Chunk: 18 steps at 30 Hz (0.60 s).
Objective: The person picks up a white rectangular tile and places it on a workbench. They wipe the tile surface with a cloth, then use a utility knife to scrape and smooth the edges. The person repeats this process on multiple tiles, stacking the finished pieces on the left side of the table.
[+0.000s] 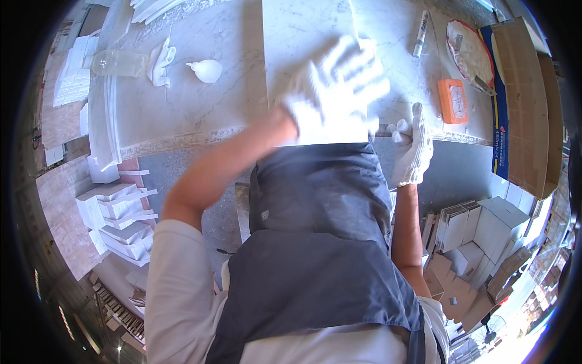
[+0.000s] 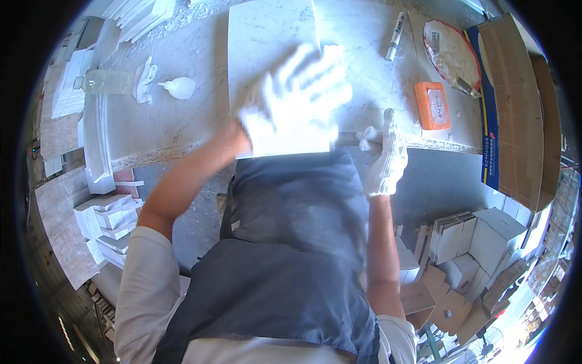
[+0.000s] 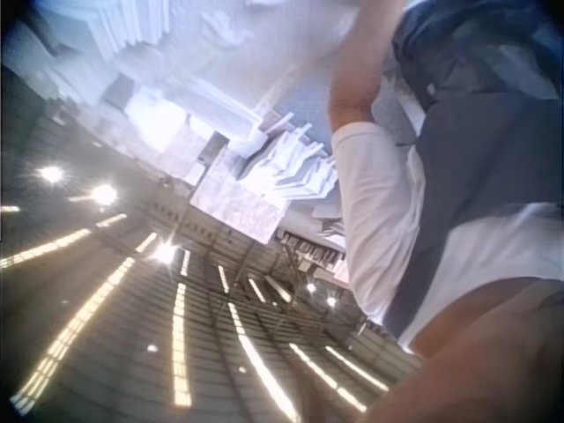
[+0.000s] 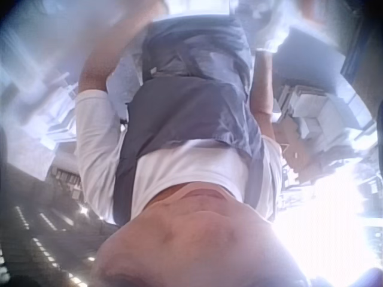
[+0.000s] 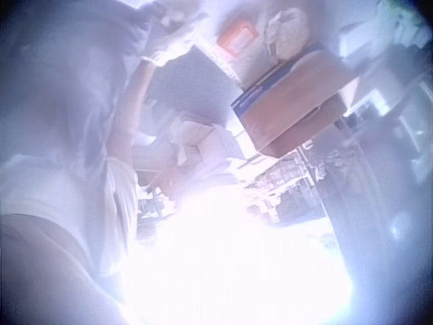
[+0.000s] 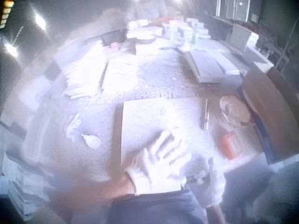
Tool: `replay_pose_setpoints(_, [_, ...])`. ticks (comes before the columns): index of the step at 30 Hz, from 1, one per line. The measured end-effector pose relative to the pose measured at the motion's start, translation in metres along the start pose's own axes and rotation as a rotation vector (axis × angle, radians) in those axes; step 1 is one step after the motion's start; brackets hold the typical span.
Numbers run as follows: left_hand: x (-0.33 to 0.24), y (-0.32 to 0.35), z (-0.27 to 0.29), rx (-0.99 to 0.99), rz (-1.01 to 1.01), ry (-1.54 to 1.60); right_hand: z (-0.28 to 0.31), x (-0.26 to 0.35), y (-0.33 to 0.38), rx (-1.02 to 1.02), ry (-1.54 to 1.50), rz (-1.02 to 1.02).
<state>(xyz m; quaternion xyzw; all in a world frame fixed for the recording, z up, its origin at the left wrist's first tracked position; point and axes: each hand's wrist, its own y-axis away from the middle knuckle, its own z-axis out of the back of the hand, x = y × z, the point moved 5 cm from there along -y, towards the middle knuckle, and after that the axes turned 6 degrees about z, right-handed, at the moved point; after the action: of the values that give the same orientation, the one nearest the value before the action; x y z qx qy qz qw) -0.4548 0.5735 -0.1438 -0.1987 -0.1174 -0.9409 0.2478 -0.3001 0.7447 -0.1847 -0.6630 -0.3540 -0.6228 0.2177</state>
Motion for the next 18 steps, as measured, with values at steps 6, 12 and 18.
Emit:
replay_pose_setpoints(6, [-0.049,0.118,0.062,-0.108,-0.101,0.851,0.012,-0.009,-0.009,0.125,0.198,0.124])
replay_pose_setpoints(12, [0.006,0.190,0.062,-0.560,0.505,0.908,0.009,-0.004,-0.005,0.161,0.470,0.350])
replay_pose_setpoints(18, [0.008,0.221,0.014,-0.554,0.988,1.282,0.005,0.002,-0.002,0.196,0.626,0.481])
